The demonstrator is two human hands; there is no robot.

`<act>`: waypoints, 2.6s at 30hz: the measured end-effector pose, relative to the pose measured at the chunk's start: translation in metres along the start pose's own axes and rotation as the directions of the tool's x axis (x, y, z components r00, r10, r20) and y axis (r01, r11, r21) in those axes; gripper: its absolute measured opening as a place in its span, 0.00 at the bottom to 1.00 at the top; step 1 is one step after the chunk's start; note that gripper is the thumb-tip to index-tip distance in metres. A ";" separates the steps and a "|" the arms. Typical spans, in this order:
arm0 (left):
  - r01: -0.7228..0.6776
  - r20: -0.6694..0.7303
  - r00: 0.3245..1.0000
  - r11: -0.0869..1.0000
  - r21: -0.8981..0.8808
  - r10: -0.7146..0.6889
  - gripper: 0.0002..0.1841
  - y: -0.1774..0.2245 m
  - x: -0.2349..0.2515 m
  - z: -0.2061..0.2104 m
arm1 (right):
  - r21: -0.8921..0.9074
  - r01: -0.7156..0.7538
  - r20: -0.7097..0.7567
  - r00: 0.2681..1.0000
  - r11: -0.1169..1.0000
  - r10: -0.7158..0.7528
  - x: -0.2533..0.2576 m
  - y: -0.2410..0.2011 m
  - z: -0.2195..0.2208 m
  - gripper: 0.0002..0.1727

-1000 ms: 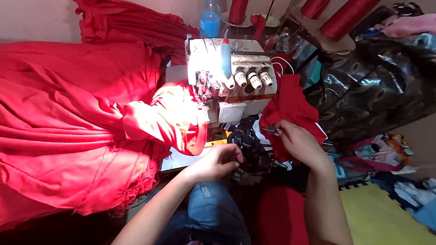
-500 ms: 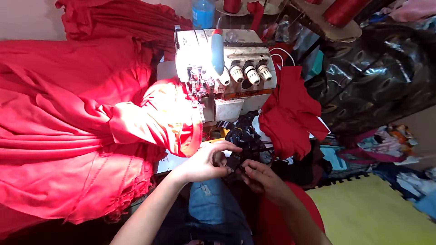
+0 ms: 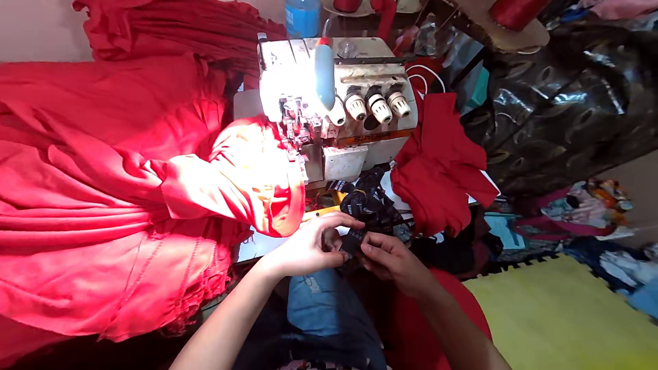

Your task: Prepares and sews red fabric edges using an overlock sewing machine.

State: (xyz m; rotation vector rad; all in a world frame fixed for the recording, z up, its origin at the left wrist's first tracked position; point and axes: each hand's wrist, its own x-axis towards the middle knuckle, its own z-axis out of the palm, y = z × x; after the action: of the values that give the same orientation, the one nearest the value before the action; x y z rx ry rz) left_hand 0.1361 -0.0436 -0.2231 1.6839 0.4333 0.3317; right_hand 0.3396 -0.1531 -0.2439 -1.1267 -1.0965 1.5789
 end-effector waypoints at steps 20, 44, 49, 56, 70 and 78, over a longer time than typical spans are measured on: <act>-0.014 0.000 1.000 1.000 -0.023 0.014 0.27 -0.002 0.000 0.000 | -0.017 -0.023 0.000 1.000 1.000 0.023 0.001 -0.002 0.000 0.12; -0.001 -0.001 1.000 1.000 -0.001 0.001 0.28 -0.001 -0.001 0.001 | 0.005 -0.022 -0.051 0.998 1.000 0.022 0.008 -0.003 0.008 0.11; 0.014 0.012 1.000 1.000 -0.004 -0.014 0.28 0.001 0.000 0.002 | 0.000 -0.015 -0.057 0.998 1.000 0.015 0.008 -0.003 0.008 0.11; -0.039 -0.088 0.995 0.987 0.159 0.053 0.29 0.002 -0.013 -0.005 | -0.823 0.089 -0.214 0.866 0.561 -0.452 -0.001 -0.022 -0.048 0.18; -0.263 -0.433 0.866 0.964 0.031 0.250 0.29 0.035 -0.043 0.014 | -0.932 -0.013 -0.231 0.792 0.363 -0.566 0.054 -0.011 -0.075 0.15; -0.312 -0.533 0.799 0.950 0.029 0.278 0.37 0.037 -0.047 0.017 | -0.936 0.187 -0.145 0.567 0.299 -0.811 0.060 -0.014 -0.045 0.19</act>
State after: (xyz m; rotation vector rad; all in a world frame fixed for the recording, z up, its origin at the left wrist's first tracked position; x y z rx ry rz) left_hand 0.1057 -0.0855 -0.1879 1.5839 0.5581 1.0545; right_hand 0.3734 -0.0846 -0.2508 -1.4883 -1.5940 -0.0953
